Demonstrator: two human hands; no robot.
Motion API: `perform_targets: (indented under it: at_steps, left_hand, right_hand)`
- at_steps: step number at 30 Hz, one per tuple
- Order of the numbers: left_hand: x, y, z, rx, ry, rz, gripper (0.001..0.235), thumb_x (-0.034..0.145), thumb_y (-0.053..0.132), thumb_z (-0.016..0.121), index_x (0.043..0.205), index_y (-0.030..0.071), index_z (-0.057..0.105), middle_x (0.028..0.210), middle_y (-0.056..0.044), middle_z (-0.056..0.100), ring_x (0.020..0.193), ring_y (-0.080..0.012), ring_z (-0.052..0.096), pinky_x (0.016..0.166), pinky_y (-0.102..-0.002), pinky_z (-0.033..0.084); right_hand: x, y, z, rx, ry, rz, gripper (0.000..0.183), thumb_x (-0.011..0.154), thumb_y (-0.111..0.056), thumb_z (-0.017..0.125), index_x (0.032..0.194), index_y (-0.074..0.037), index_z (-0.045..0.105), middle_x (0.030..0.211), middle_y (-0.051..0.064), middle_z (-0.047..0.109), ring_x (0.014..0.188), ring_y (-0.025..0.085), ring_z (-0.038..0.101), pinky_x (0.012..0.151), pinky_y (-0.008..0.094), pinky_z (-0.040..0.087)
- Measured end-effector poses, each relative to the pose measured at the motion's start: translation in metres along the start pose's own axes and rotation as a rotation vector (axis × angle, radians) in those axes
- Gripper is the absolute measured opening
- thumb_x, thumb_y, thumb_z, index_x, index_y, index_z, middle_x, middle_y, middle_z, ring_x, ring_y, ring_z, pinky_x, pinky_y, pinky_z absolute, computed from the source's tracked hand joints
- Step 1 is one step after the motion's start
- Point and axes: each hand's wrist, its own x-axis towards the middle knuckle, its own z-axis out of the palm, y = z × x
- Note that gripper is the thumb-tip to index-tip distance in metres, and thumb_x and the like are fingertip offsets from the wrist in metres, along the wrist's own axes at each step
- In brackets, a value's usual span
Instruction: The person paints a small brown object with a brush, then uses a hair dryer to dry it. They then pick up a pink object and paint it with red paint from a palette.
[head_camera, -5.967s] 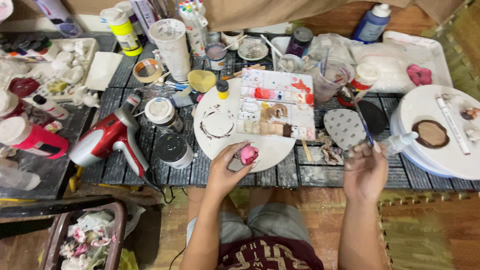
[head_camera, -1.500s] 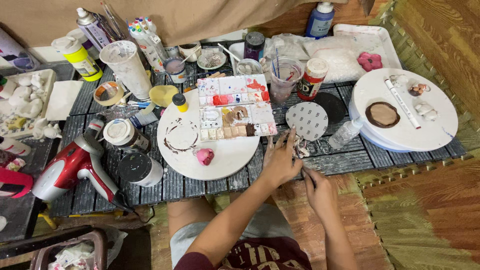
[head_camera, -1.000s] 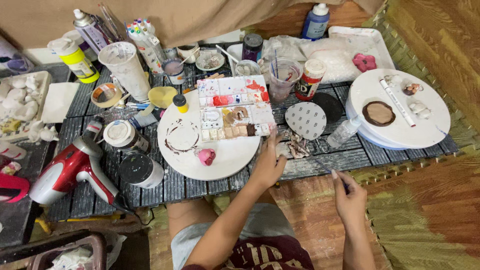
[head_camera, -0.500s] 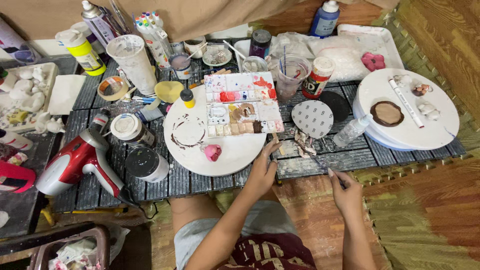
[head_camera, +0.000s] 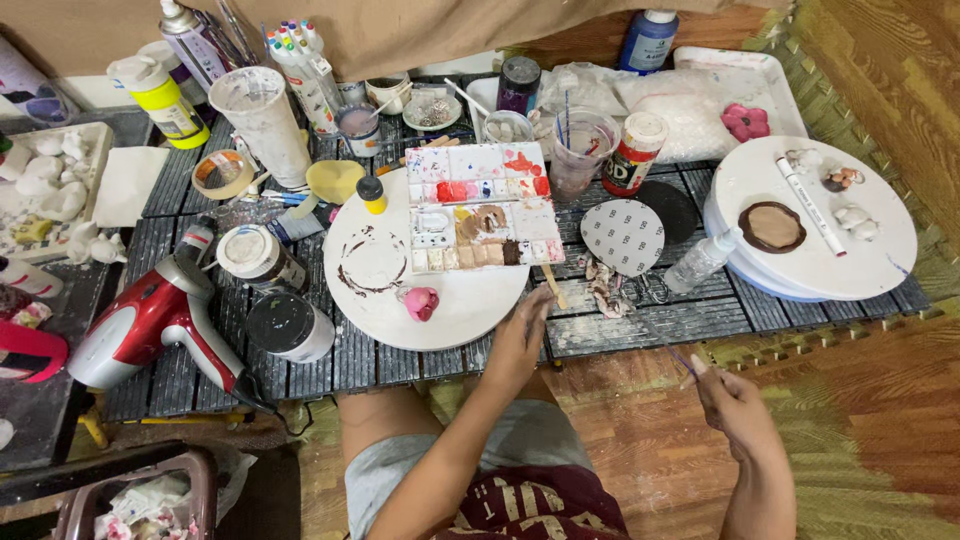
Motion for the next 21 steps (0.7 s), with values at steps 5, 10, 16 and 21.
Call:
perform_targets:
  at_steps: [5,10,16,21]
  left_hand:
    - [0.001,-0.021,0.021,0.402,0.087,0.175,0.020,0.110,0.018,0.062,0.130,0.015,0.065,0.119,-0.009,0.076,0.100,-0.0215,0.077,0.090,-0.033,0.059]
    - [-0.005,-0.007,0.016,0.394,0.187,0.282,0.030,0.101,0.012,0.069,0.130,0.009,0.066,0.126,-0.015,0.073,0.115,-0.0296,0.071,0.094,-0.037,0.057]
    - [-0.020,0.044,-0.027,-0.047,0.032,0.045,0.042,0.096,0.012,0.070,0.136,0.005,0.060,0.125,-0.014,0.073,0.115,-0.0241,0.071,0.100,-0.037,0.058]
    - [-0.041,0.061,-0.081,-0.077,0.134,0.234,0.037,0.100,0.007,0.069,0.135,0.003,0.061,0.127,-0.016,0.072,0.119,-0.0273,0.071,0.107,-0.038,0.056]
  right_hand:
    - [0.001,-0.002,0.001,0.197,-0.093,-0.050,0.031,0.102,-0.025,0.055,0.093,0.003,0.065,0.056,-0.002,0.039,0.046,0.010,0.030,0.042,0.027,0.023]
    - [-0.008,-0.025,0.019,0.283,-0.138,-0.078,0.031,0.104,-0.024,0.056,0.092,0.004,0.061,0.059,-0.004,0.037,0.048,0.009,0.029,0.043,0.027,0.024]
    - [-0.024,-0.062,0.075,0.360,-0.182,-0.221,0.021,0.101,-0.018,0.062,0.099,0.003,0.066,0.060,-0.002,0.041,0.048,0.008,0.034,0.043,0.026,0.028]
    - [-0.026,-0.086,0.125,0.455,-0.148,-0.402,0.010,0.098,-0.012,0.063,0.101,-0.002,0.064,0.082,0.009,0.069,0.064,0.016,0.063,0.048,0.028,0.046]
